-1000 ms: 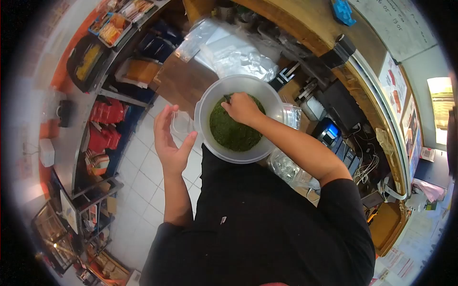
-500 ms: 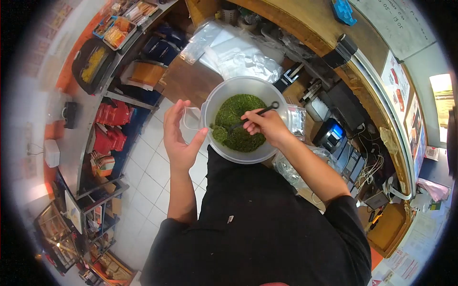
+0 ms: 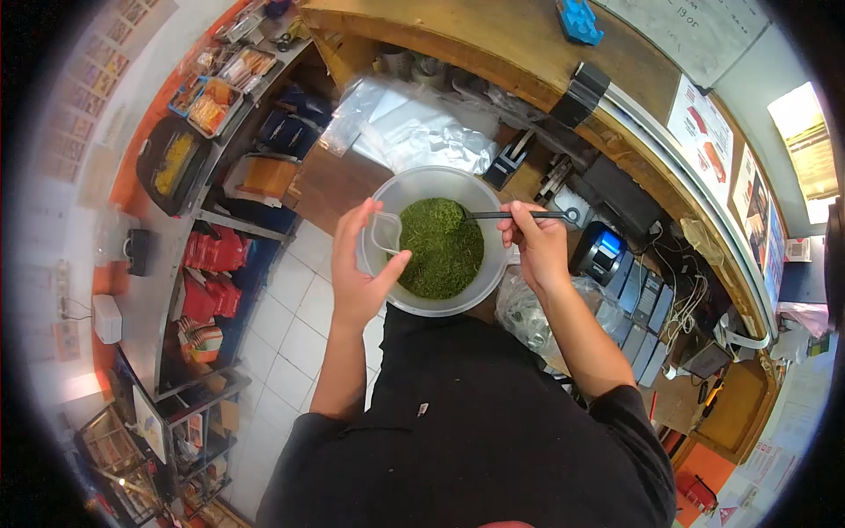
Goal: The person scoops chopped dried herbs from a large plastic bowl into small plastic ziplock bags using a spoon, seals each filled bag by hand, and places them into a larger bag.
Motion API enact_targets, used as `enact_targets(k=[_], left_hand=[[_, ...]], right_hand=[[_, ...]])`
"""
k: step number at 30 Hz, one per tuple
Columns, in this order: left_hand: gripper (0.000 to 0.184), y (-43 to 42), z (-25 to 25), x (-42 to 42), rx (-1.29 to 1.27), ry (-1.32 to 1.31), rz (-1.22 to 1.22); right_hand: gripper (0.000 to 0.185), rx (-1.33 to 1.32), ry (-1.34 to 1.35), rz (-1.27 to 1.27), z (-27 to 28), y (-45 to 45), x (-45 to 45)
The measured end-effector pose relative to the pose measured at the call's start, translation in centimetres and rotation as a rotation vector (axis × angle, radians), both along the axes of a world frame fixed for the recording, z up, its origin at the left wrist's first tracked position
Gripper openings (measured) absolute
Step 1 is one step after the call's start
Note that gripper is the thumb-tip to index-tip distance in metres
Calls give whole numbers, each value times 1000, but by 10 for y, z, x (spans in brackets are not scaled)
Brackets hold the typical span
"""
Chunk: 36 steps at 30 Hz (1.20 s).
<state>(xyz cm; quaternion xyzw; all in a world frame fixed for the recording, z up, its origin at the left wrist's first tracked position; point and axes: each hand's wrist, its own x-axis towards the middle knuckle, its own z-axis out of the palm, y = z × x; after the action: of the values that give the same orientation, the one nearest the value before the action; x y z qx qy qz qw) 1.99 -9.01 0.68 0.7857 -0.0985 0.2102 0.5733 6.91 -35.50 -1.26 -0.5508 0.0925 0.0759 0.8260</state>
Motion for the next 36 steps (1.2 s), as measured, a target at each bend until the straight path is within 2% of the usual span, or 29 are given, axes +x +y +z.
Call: enact_targets(k=[3, 8, 11, 14, 18, 20, 21, 23, 24, 26, 28, 29, 30, 31, 32, 33, 35, 36], left_hand=[[77, -19, 5, 3, 142, 78, 54], [89, -42, -8, 11, 251, 71, 105], [90, -51, -12, 13, 213, 79, 115], [90, -54, -14, 14, 221, 74, 126], [89, -54, -16, 15, 228, 60, 143], [88, -53, -18, 14, 336, -13, 203], [88, -53, -17, 10, 337, -13, 204], [82, -55, -14, 8, 204, -14, 246], [82, -58, -15, 8, 204, -10, 242], [75, -67, -17, 11, -546, 345, 31], [73, -72, -21, 9, -621, 391, -46], [72, -75, -22, 9, -696, 436, -121], [66, -79, -22, 7, -780, 412, -147], [66, -78, -23, 7, -778, 411, -149], [58, -77, -25, 7, -726, 367, -110], [51, -76, -26, 6, -675, 324, -70], [43, -71, -23, 3, -605, 319, -15], [36, -69, -21, 2, -535, 312, 35]], right_hand=[[28, -33, -66, -39, 11, -2, -5], [26, -89, -198, 11, 24, 2, -20], [23, -148, -307, 62, 28, 6, -28], [23, -97, -424, 80, 24, 5, -31], [22, -80, -384, -22, 26, 0, -30], [25, -239, -251, -6, 16, -6, -28], [25, -238, -251, -5, 9, -6, -29], [34, -844, -439, 320, -1, -5, -29], [41, -910, -501, 270, 6, 3, -32], [39, -832, -558, 263, 8, 19, -31], [32, -714, -687, 205, 3, 33, -25], [32, -715, -689, 199, 2, 37, -25], [27, -613, -568, 142, 2, 41, -24], [23, -511, -447, 89, 0, 44, -24], [15, -538, -470, -16, -8, 46, -22], [15, -537, -469, -14, -10, 45, -22], [13, -302, -276, 18, -12, 43, -22], [13, -302, -274, 18, -11, 42, -23]])
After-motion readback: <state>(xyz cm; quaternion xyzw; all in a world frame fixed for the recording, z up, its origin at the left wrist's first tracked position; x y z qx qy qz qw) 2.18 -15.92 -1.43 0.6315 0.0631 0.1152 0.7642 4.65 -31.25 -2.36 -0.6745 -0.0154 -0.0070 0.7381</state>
